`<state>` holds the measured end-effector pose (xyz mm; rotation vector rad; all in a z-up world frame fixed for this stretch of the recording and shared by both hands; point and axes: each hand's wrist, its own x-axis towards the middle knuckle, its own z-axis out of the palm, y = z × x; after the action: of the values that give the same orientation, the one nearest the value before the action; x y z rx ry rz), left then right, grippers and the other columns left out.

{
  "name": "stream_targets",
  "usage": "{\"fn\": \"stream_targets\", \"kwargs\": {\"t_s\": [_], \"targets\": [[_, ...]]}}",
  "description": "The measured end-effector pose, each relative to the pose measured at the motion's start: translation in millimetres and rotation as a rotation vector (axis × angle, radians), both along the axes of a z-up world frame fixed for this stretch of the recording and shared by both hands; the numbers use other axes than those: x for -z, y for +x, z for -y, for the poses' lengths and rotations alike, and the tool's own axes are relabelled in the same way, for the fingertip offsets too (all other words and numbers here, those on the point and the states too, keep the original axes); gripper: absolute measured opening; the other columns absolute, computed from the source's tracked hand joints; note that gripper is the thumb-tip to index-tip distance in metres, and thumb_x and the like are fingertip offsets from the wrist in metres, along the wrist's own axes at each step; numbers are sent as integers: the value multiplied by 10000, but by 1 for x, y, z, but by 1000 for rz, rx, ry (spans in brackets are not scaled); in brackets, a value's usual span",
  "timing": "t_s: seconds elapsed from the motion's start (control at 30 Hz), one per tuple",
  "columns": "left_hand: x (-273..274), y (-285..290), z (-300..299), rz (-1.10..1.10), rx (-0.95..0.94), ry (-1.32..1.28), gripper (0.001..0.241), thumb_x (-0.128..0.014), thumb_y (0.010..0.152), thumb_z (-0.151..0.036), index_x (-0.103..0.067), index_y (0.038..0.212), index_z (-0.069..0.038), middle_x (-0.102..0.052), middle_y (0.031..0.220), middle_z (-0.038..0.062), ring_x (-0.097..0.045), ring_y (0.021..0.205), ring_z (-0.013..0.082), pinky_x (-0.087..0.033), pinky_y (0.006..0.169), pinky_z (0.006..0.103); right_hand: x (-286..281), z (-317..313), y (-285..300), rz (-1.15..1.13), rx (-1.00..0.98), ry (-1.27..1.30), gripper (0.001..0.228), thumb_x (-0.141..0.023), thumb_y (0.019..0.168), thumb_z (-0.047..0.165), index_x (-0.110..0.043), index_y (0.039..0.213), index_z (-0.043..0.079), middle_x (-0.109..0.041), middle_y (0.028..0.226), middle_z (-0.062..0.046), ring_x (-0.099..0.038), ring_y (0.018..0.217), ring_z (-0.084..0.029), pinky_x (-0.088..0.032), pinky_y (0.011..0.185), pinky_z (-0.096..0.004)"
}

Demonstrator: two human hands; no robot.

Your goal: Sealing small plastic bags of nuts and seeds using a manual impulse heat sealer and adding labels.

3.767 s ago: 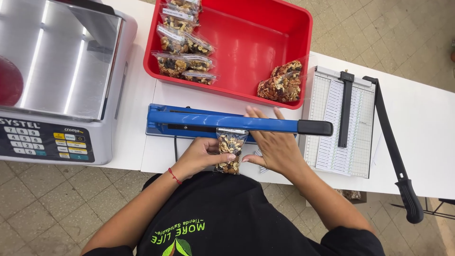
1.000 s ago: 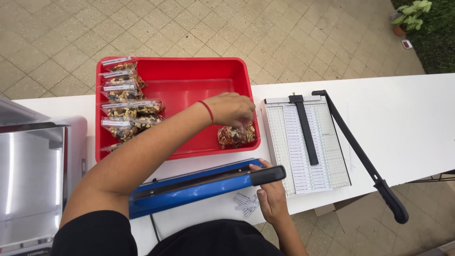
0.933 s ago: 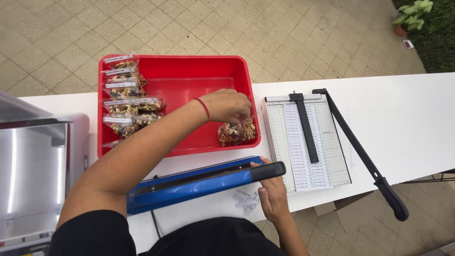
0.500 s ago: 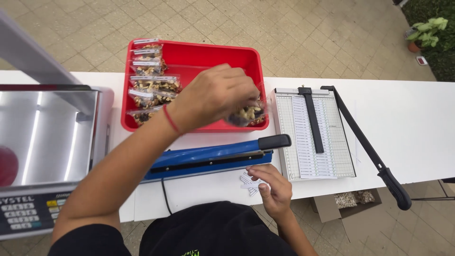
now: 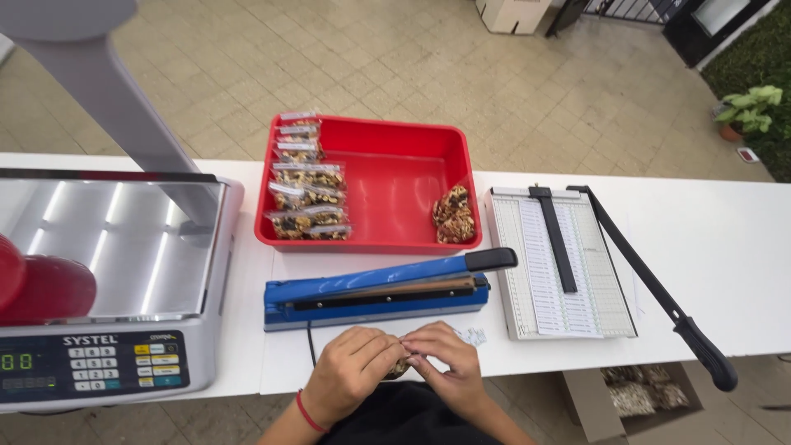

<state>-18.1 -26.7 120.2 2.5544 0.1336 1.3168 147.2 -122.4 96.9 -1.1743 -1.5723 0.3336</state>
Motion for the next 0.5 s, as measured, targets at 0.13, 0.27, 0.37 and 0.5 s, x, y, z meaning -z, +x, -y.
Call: {"fn": "stream_targets", "kwargs": {"t_s": [0.13,0.27,0.37,0.5], "targets": [[30,1,-3,-12,-66,-22,76,-607,941,-50,-615,866,-44,-646,831,63,-613,724,217,-499,638,318,34,-2,-2,-22,14,-49,173,-688,883,128,-706,1017,21,-727,1011,-131,-697,913,-264,-533,832,-349],[47,0,-9,-28,-62,-135,61,-617,925,-60,-609,865,-47,-644,809,62,-617,733,231,-502,649,325,55,-9,-3,-122,79,-113,110,-716,841,72,-743,946,50,-754,961,-99,-701,889,-215,-566,760,-286],[66,-6,-9,-75,-98,-395,242,-721,854,-198,-626,1041,-77,-714,889,40,-672,809,209,-536,720,327,61,-13,-4,-177,104,-114,61,-725,829,83,-765,870,63,-775,908,-87,-721,853,-204,-558,763,-296],[62,-13,-6,-123,-180,-895,251,-880,664,-303,-783,866,-190,-789,911,-56,-635,906,102,-504,517,252,66,-14,-1,-197,127,-120,77,-732,824,102,-773,877,65,-782,886,-84,-734,826,-216,-542,770,-339]]}}
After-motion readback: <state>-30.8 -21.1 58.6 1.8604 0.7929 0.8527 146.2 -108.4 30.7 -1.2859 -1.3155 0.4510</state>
